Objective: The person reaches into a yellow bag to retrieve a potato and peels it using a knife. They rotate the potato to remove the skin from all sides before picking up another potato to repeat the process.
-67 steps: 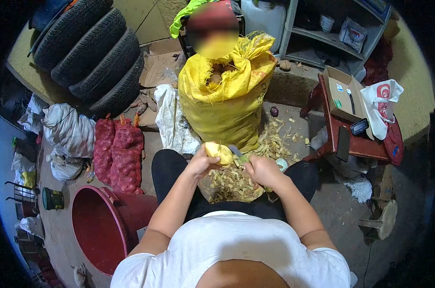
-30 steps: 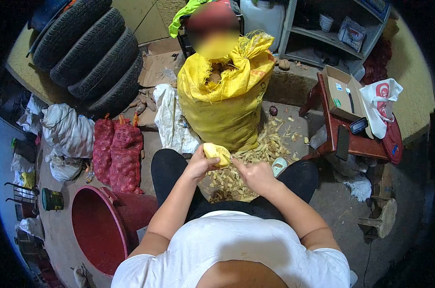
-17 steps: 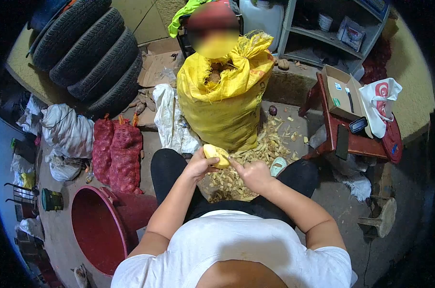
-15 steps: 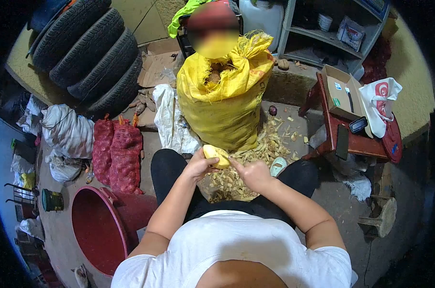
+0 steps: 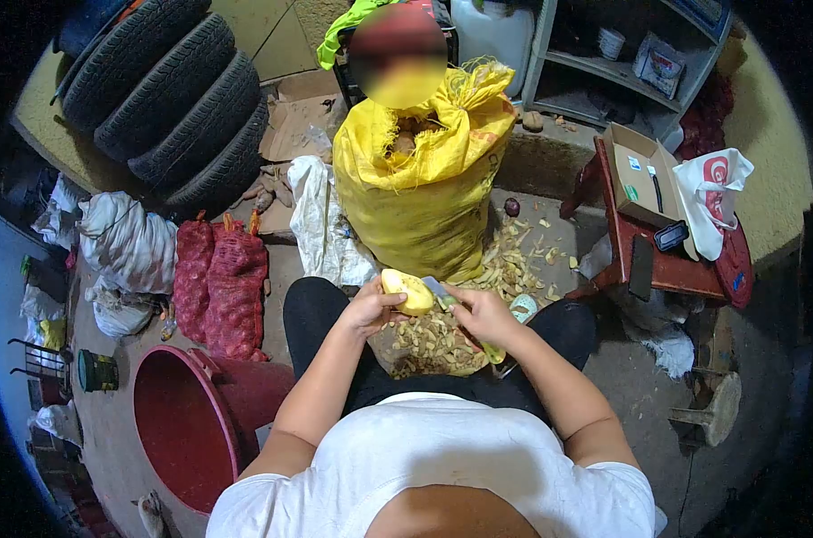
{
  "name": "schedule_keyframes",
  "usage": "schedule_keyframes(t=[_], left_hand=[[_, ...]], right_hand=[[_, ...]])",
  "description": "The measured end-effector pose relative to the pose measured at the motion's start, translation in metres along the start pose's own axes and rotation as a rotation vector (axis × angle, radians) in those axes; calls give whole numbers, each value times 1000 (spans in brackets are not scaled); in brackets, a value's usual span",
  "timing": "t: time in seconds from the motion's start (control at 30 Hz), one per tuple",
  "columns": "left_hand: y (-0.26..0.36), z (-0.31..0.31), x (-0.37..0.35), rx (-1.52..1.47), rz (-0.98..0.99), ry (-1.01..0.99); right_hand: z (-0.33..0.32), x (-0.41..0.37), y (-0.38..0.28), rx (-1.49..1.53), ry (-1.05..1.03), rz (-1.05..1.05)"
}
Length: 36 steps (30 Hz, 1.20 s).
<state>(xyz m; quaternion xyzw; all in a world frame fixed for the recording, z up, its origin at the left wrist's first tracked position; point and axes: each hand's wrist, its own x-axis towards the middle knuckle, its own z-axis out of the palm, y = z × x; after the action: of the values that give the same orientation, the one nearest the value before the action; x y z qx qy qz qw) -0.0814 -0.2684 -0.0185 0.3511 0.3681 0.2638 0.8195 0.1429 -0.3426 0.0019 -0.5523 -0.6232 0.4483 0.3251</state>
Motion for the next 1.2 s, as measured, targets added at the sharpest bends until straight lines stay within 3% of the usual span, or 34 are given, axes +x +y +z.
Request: schedule_keyframes(t=[0.07, 0.2, 0.37, 0.6, 0.8, 0.87, 0.97, 1.1, 1.17, 1.2], left_hand=[[6, 5, -3, 55, 8, 39], [11, 12, -5, 33, -3, 40], [5, 9, -4, 49, 44, 32], [7, 13, -9, 98, 104, -17], [-6, 5, 3, 84, 112, -38], [-19, -3, 14, 449, 295, 68], [-25, -8, 23, 592, 321, 168], [-8, 13, 15, 431, 176, 209], [-2, 14, 13, 313, 80, 246], [-3, 7, 16, 311, 82, 247]], right_hand=[[-6, -6, -13, -642, 54, -245], [-3, -7, -15, -653, 56, -293], [-7, -4, -16, -449, -55, -121], [-9, -3, -1, -292, -130, -137], [0, 2, 27, 141, -173, -69], [3, 7, 45, 198, -230, 37], [9, 11, 52, 430, -221, 115], [1, 11, 43, 629, -279, 238], [0, 12, 49, 989, -304, 411], [-7, 8, 35, 991, -255, 440]])
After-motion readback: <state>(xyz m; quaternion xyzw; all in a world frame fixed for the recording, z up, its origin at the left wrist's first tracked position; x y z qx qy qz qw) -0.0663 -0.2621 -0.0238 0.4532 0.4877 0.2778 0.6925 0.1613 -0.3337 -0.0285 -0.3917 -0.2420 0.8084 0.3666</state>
